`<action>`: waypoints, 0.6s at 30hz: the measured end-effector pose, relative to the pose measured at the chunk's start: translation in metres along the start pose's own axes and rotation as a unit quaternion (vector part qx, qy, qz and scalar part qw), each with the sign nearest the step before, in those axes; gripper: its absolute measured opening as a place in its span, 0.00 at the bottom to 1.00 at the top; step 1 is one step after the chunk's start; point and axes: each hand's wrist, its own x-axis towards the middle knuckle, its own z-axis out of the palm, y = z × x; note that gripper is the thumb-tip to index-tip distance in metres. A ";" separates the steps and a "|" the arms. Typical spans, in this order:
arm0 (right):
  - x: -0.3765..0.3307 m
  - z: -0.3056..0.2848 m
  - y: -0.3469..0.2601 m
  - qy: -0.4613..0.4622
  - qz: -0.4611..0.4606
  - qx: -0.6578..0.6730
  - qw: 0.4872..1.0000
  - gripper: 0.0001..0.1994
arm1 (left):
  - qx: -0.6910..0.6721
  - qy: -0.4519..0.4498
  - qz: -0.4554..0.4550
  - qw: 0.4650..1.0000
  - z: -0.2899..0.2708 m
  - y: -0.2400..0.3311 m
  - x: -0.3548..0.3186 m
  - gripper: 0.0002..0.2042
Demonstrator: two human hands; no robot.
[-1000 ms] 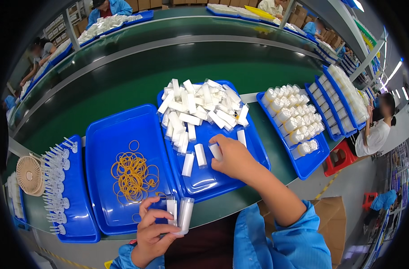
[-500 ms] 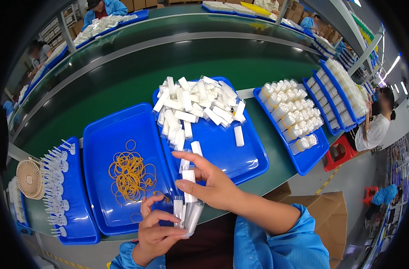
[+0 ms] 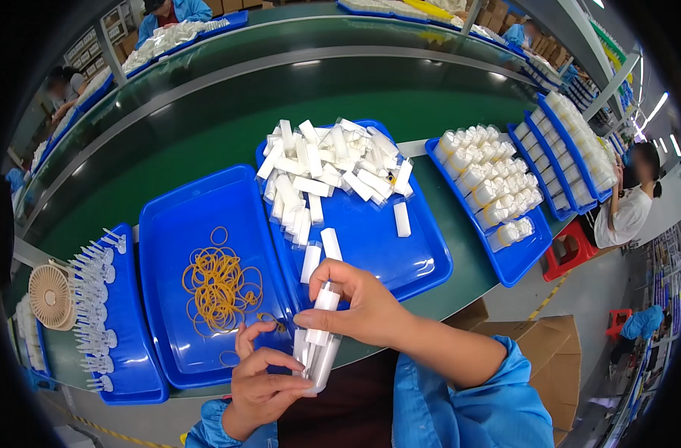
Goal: Bundle small white cylindrical components together and secure them with rubber bands, then inspect larger circular plastic parts.
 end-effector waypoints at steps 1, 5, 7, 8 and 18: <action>-0.001 0.000 -0.001 -0.014 0.011 0.019 1.000 0.12 | -0.003 -0.002 0.000 1.000 0.000 -0.001 -0.001 0.07; -0.005 -0.006 0.002 -0.014 0.027 -0.022 0.999 0.12 | -0.013 -0.016 0.002 1.000 -0.001 -0.003 0.001 0.07; -0.009 -0.005 -0.003 -0.003 -0.017 -0.187 0.982 0.11 | -0.010 -0.018 -0.003 1.000 -0.001 -0.004 0.000 0.07; -0.011 -0.004 -0.006 -0.001 -0.055 -0.260 0.964 0.10 | -0.006 -0.017 -0.006 1.000 0.000 -0.006 0.000 0.07; -0.016 -0.010 -0.019 -0.082 -0.063 -0.273 0.956 0.05 | 0.103 -0.026 0.049 0.993 0.003 0.001 -0.004 0.09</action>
